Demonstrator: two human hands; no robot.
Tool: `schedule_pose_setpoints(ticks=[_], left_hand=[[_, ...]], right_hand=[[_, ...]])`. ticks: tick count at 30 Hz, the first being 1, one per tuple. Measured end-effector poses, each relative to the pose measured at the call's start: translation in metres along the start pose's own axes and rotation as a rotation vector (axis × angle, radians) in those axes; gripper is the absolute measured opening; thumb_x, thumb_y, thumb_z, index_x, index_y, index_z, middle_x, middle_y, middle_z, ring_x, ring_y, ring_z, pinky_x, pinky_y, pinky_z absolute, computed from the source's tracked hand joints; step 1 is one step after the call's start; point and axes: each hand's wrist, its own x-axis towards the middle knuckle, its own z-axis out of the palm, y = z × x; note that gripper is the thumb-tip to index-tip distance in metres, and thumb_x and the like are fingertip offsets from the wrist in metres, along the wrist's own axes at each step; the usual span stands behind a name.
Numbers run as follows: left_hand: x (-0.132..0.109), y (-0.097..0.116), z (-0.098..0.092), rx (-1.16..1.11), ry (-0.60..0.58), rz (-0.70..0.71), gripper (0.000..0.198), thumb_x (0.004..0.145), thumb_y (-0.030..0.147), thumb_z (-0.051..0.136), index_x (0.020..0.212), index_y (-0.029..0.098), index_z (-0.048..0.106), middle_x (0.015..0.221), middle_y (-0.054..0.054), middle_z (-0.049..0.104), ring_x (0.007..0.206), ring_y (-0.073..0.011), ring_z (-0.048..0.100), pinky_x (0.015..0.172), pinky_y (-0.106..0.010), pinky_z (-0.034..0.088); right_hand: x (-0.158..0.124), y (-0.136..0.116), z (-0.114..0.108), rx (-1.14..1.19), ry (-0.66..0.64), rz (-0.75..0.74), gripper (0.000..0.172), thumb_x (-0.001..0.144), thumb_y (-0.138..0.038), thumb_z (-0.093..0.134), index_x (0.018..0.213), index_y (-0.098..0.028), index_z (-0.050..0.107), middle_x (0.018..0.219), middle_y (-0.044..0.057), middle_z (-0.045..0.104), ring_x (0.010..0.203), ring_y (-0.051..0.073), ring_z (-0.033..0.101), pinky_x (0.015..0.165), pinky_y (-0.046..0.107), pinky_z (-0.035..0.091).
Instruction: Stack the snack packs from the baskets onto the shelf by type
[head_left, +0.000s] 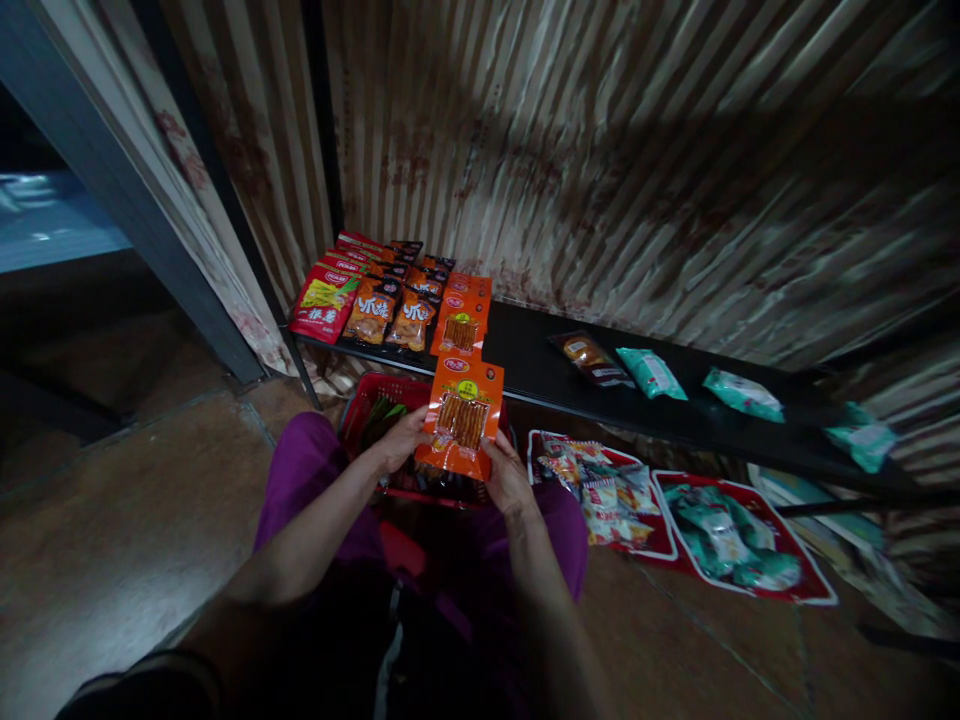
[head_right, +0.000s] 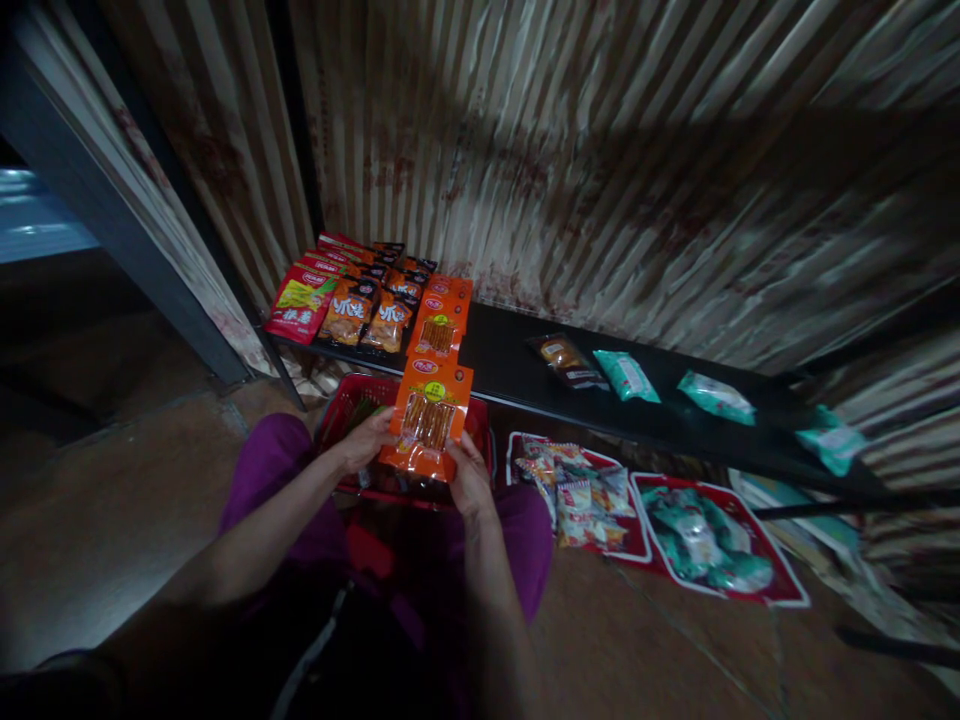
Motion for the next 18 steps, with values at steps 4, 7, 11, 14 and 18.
schedule_pose_setpoints(ticks=[4, 7, 11, 14, 18], left_hand=[[-0.001, -0.001, 0.0, 0.029, 0.009, 0.001, 0.056, 0.056, 0.009, 0.071, 0.111, 0.017, 0.061, 0.095, -0.004, 0.07, 0.083, -0.018, 0.065, 0.077, -0.029, 0.048], [-0.001, 0.001, 0.004, 0.054, 0.073, 0.021, 0.06, 0.057, 0.01, 0.071, 0.115, 0.017, 0.057, 0.099, -0.005, 0.069, 0.087, -0.019, 0.064, 0.078, -0.029, 0.048], [0.004, 0.0, 0.012, 0.078, 0.147, 0.076, 0.073, 0.059, 0.013, 0.072, 0.127, 0.021, 0.047, 0.111, -0.006, 0.065, 0.098, -0.0208, 0.061, 0.086, -0.032, 0.046], [0.008, -0.003, 0.015, 0.117, 0.219, 0.14, 0.075, 0.06, 0.012, 0.072, 0.129, 0.024, 0.046, 0.124, -0.007, 0.058, 0.112, -0.0221, 0.054, 0.097, -0.033, 0.04], [0.01, -0.003, 0.017, 0.238, 0.344, 0.196, 0.071, 0.059, 0.012, 0.072, 0.126, 0.023, 0.05, 0.136, -0.007, 0.048, 0.129, -0.025, 0.038, 0.11, -0.036, 0.024]], right_hand=[[-0.001, 0.003, 0.001, 0.004, 0.015, -0.014, 0.039, 0.062, -0.026, 0.075, 0.1, -0.028, 0.067, 0.092, -0.003, 0.073, 0.084, 0.019, 0.068, 0.074, 0.031, 0.055], [-0.002, 0.005, 0.002, 0.005, 0.007, -0.035, 0.04, 0.063, -0.027, 0.075, 0.102, -0.027, 0.067, 0.091, -0.002, 0.073, 0.081, 0.019, 0.068, 0.075, 0.032, 0.055], [-0.001, 0.004, 0.003, -0.022, 0.026, -0.048, 0.042, 0.062, -0.028, 0.076, 0.103, -0.026, 0.067, 0.091, -0.002, 0.074, 0.08, 0.019, 0.068, 0.074, 0.032, 0.055], [0.0, 0.004, 0.003, -0.047, 0.057, -0.066, 0.04, 0.061, -0.03, 0.076, 0.1, -0.026, 0.068, 0.09, -0.002, 0.074, 0.081, 0.021, 0.068, 0.073, 0.033, 0.055], [0.0, 0.006, 0.002, -0.057, 0.064, -0.094, 0.04, 0.06, -0.032, 0.077, 0.099, -0.026, 0.068, 0.092, -0.002, 0.074, 0.083, 0.021, 0.068, 0.076, 0.034, 0.055]])
